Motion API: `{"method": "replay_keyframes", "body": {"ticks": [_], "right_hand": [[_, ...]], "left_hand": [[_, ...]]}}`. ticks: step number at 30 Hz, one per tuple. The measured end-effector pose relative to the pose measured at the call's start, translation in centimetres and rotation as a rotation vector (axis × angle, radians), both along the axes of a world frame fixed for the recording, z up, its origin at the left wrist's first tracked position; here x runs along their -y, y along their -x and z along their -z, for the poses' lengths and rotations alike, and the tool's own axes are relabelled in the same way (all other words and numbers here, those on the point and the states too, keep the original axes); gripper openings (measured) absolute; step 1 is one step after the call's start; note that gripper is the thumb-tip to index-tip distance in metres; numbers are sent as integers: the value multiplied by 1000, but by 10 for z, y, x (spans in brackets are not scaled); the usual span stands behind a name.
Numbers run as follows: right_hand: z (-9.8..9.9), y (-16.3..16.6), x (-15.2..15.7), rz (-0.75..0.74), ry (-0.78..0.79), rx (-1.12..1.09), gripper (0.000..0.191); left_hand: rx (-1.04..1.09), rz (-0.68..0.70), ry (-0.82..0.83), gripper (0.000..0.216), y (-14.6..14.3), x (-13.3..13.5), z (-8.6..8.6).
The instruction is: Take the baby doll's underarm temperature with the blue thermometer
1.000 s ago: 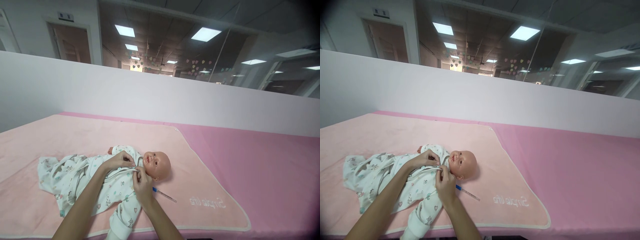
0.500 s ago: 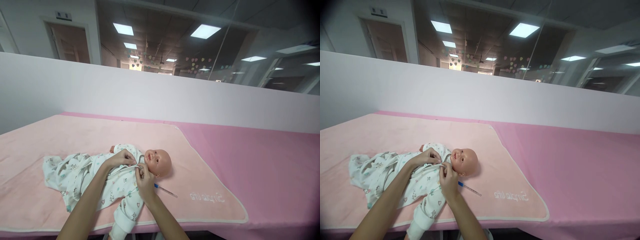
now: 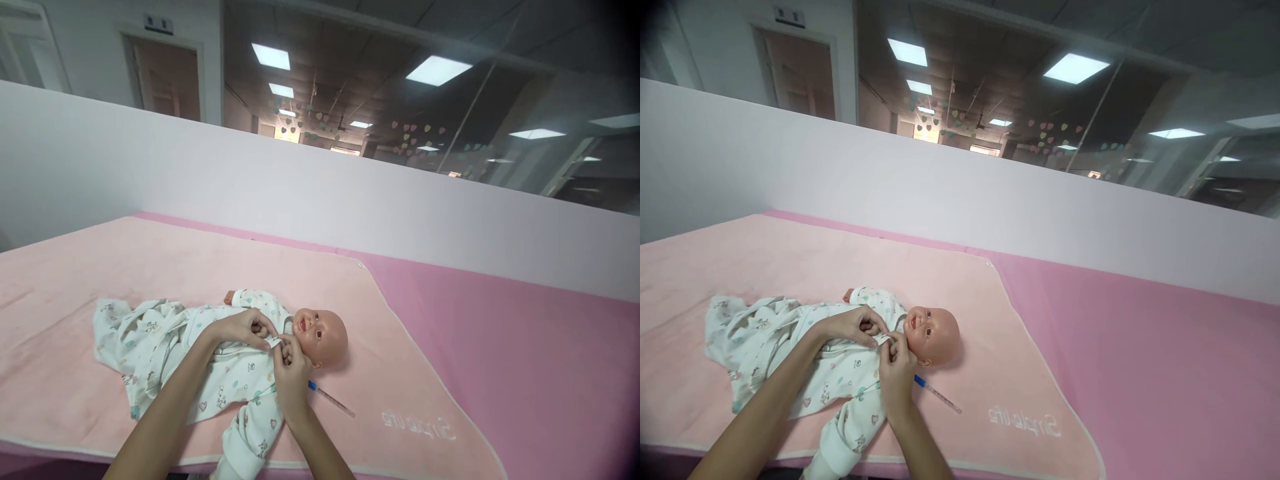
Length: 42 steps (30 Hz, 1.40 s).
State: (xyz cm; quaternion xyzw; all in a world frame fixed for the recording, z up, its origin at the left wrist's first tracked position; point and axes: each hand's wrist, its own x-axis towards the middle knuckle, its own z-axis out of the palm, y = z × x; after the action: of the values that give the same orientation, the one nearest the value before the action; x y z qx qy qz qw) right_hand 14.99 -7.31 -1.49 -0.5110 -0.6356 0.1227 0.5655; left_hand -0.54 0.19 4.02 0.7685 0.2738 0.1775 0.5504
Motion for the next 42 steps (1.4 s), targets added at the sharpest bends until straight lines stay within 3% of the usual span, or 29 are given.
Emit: {"method": "replay_keyframes", "body": {"ticks": [5, 11, 17, 38, 42], "right_hand": [[-3, 0, 1, -42, 74, -35, 15], [-6, -3, 3, -50, 95, -34, 21], [-13, -5, 7, -79, 131, -32, 26], [-8, -5, 3, -1, 66, 147, 27], [-8, -4, 2, -12, 72, 92, 25]], "left_hand": [[-12, -16, -57, 44, -2, 0, 1], [-90, -95, -134, 23, -6, -1, 3], [-66, -118, -71, 25, -5, 0, 1], [33, -156, 2, 15, -3, 0, 7], [47, -159, 9, 14, -3, 1, 5]]}}
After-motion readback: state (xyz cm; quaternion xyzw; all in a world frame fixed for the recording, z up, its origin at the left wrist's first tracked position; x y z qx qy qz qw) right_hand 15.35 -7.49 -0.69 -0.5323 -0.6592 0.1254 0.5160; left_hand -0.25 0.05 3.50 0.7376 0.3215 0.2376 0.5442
